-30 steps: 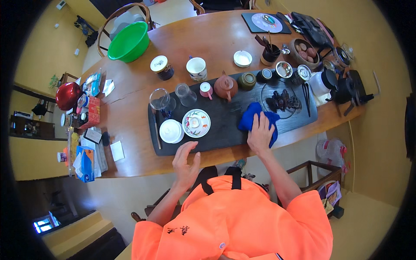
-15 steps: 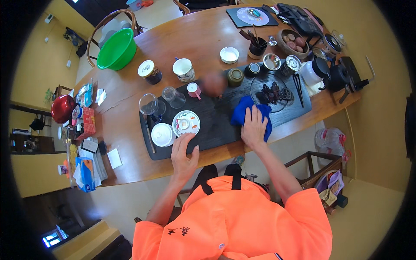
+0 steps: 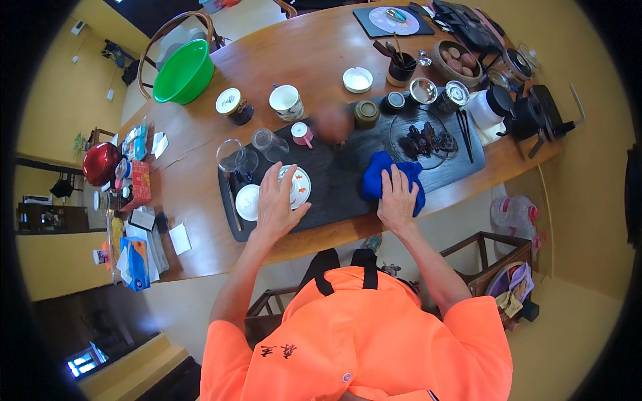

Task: The person cleans a wooden dining table using a blue cloth. They wipe the table surface, move a green basin, and clean around various items including a tea set, cups, and a kettle. The person also wipes a chair and handles several small bowls and cups on a tray.

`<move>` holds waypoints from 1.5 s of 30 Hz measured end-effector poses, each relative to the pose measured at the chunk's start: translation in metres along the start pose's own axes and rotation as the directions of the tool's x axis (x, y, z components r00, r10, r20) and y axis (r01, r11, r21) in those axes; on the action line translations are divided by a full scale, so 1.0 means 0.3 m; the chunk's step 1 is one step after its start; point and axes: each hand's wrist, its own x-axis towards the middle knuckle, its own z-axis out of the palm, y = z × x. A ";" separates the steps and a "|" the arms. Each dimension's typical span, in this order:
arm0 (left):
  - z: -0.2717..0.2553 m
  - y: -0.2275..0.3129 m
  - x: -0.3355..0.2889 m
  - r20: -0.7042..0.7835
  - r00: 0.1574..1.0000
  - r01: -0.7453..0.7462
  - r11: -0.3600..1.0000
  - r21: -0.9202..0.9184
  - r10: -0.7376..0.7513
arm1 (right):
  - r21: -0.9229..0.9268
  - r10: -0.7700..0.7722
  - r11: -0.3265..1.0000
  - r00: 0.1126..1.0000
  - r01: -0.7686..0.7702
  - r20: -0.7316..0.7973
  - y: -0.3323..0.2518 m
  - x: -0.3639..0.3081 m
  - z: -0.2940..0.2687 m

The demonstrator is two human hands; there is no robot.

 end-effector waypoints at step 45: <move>0.696 0.545 0.609 0.133 0.989 0.128 0.816 -0.563 -0.064 | 0.267 0.164 0.960 0.941 -0.083 -0.297 0.492 0.334 -0.020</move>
